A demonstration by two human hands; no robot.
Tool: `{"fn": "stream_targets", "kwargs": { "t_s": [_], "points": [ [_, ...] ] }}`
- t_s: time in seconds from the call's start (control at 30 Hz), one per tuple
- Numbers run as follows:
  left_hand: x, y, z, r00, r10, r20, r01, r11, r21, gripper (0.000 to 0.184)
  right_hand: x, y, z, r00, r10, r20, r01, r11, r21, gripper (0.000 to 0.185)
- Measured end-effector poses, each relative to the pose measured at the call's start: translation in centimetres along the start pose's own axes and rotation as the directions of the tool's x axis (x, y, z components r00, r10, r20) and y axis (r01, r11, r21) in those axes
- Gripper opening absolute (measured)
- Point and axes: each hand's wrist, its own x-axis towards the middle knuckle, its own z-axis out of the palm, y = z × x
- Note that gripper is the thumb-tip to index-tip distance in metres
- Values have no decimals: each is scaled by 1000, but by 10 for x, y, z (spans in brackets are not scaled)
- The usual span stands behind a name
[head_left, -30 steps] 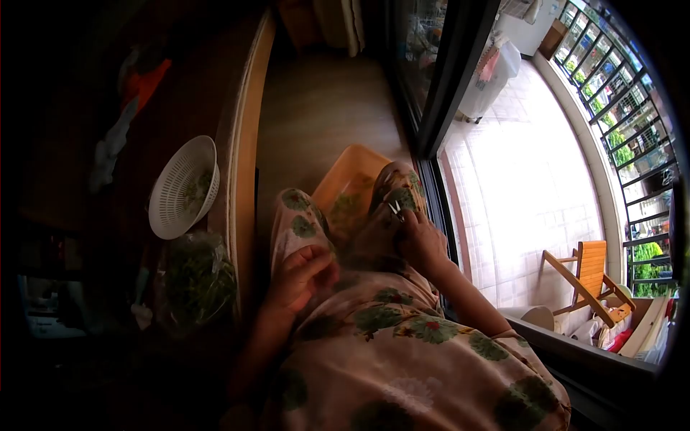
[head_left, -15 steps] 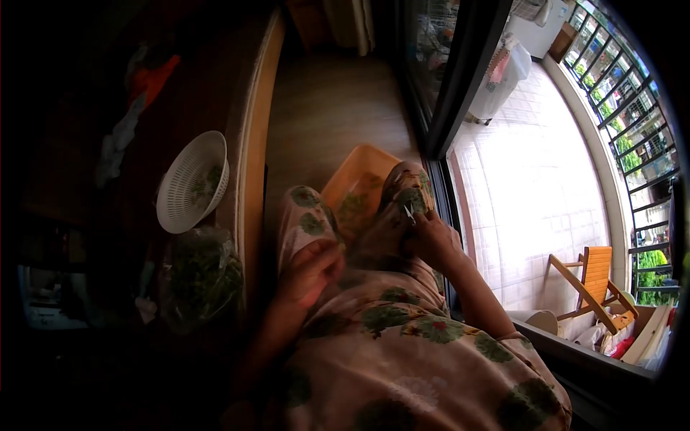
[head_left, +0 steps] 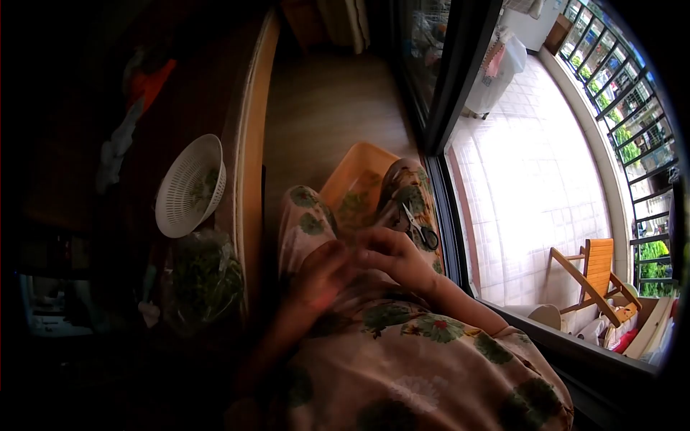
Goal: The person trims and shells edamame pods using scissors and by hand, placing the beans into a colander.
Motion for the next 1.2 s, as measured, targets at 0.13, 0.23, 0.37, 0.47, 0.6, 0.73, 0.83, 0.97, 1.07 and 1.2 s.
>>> {"fn": "stream_targets", "kwargs": {
  "t_s": [0.13,0.23,0.37,0.47,0.6,0.73,0.83,0.97,1.07,1.2],
  "points": [
    [3,1,-5,989,-81,123,80,997,16,22,5,13,-7,999,7,41,-18,968,251,15],
    [-2,-2,10,997,72,-30,-59,948,313,24,3,13,-9,999,-20,-33,26,981,190,15],
    [-2,0,13,970,243,-18,-181,769,613,21,3,19,-9,995,-46,-93,49,998,36,7],
    [-3,1,17,956,288,-57,-201,783,588,17,3,16,-7,990,-44,-134,40,999,-27,7],
    [-2,-4,12,951,238,-200,-170,937,306,14,4,24,-8,983,-135,-124,110,976,-189,6],
    [3,9,-9,964,252,-83,-235,956,176,14,-6,11,-3,998,-50,-27,47,991,-125,9],
    [1,11,-12,964,220,-146,-208,973,96,15,-4,11,-1,997,-77,29,81,980,-184,7],
    [-1,5,-17,969,147,-199,-139,989,51,17,8,8,-9,999,-28,-47,17,976,-218,10],
    [-3,3,-19,976,124,-178,-123,992,19,19,25,1,-14,989,-9,-150,-43,940,-337,16],
    [-2,1,-18,982,119,-149,-112,992,53,20,56,10,-19,932,-307,-195,34,607,-794,32]
  ]
}}
